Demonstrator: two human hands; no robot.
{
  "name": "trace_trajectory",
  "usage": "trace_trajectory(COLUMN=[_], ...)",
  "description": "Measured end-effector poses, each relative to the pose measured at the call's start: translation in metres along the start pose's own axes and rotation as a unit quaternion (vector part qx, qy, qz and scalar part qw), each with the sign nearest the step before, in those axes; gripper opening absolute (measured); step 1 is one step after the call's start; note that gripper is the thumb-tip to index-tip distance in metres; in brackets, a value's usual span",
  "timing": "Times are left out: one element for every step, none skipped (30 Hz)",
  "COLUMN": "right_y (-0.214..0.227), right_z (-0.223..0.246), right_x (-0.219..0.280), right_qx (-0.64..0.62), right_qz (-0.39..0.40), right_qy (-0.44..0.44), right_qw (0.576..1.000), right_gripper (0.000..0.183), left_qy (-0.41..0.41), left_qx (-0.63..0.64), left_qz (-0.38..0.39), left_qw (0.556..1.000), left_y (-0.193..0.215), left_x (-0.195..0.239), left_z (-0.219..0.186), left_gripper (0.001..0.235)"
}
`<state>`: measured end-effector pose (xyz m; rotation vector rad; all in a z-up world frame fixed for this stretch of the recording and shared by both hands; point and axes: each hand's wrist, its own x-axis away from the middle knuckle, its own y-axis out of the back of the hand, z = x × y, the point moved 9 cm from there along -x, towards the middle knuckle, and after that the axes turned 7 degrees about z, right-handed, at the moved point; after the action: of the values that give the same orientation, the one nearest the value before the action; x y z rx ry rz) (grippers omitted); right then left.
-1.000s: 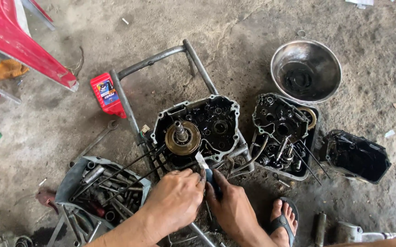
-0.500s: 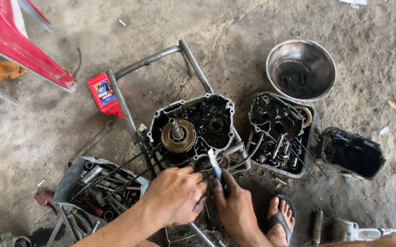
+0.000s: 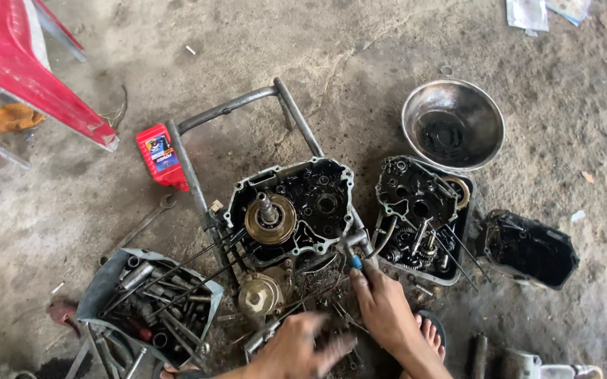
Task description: The person uses a screwdriver to scrape and clean the mating surface of a disassembled engine casing. The person holds the casing steady with one hand while scraping with the other, working around the internal gears and shafts.
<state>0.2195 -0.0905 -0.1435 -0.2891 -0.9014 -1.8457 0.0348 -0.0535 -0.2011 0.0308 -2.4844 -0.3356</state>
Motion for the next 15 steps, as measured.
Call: trace_trajectory(right_y=[0.004,0.004,0.004,0.002,0.003,0.003,0.002,0.004,0.007,0.006,0.007,0.009,0.009,0.012,0.014], right_z=[0.012,0.019,0.026,0.021,0.020,0.019,0.017,0.022,0.027,0.027,0.029,0.028,0.024,0.026,0.029], right_x=[0.004,0.007,0.010,0.007,0.004,0.003,0.002,0.000,-0.002,-0.003,-0.004,-0.003,-0.005,-0.005,-0.005], right_qx=[0.003,0.037,0.072,0.078,0.082,0.086,0.092,0.092,0.091,0.097,0.088,0.078,0.081,0.081,0.082], right_qz=[0.003,0.031,0.059,0.064,0.050,0.037,0.042,0.029,0.016,0.022,0.015,0.005,0.006,-0.012,-0.029], right_qy=[0.002,-0.030,-0.063,-0.059,-0.030,0.000,0.003,0.033,0.063,0.065,0.076,0.084,0.083,0.108,0.132], right_qw=[1.000,0.998,0.994,0.993,0.995,0.996,0.995,0.995,0.994,0.993,0.993,0.993,0.993,0.991,0.987], right_gripper=[0.039,0.040,0.042,0.042,0.043,0.044,0.044,0.043,0.042,0.042,0.042,0.043,0.043,0.043,0.044], left_qy=[0.000,-0.072,-0.145,-0.146,-0.082,-0.017,-0.018,-0.037,-0.055,-0.055,-0.011,0.034,0.034,0.021,0.008], left_qx=[0.003,0.144,0.280,0.285,0.372,0.455,0.460,0.505,0.548,0.553,0.588,0.617,0.620,0.651,0.681], left_qz=[-0.004,0.007,0.015,0.008,-0.028,-0.065,-0.072,-0.117,-0.162,-0.167,-0.217,-0.261,-0.260,-0.287,-0.312], left_qw=[1.000,0.987,0.949,0.947,0.924,0.888,0.885,0.854,0.819,0.814,0.779,0.742,0.739,0.702,0.663], left_y=[0.001,0.001,0.004,0.011,0.019,0.025,0.021,0.025,0.030,0.026,0.022,0.015,0.020,0.030,0.039], left_x=[-0.007,-0.013,-0.018,-0.025,-0.033,-0.037,-0.051,-0.065,-0.078,-0.082,-0.083,-0.083,-0.076,-0.067,-0.058], left_z=[-0.001,-0.012,-0.023,-0.041,-0.044,-0.046,-0.042,-0.036,-0.030,-0.035,-0.028,-0.021,-0.040,-0.056,-0.071], left_gripper=[0.097,0.110,0.125,0.125,0.118,0.115,0.115,0.109,0.103,0.103,0.094,0.086,0.086,0.081,0.079])
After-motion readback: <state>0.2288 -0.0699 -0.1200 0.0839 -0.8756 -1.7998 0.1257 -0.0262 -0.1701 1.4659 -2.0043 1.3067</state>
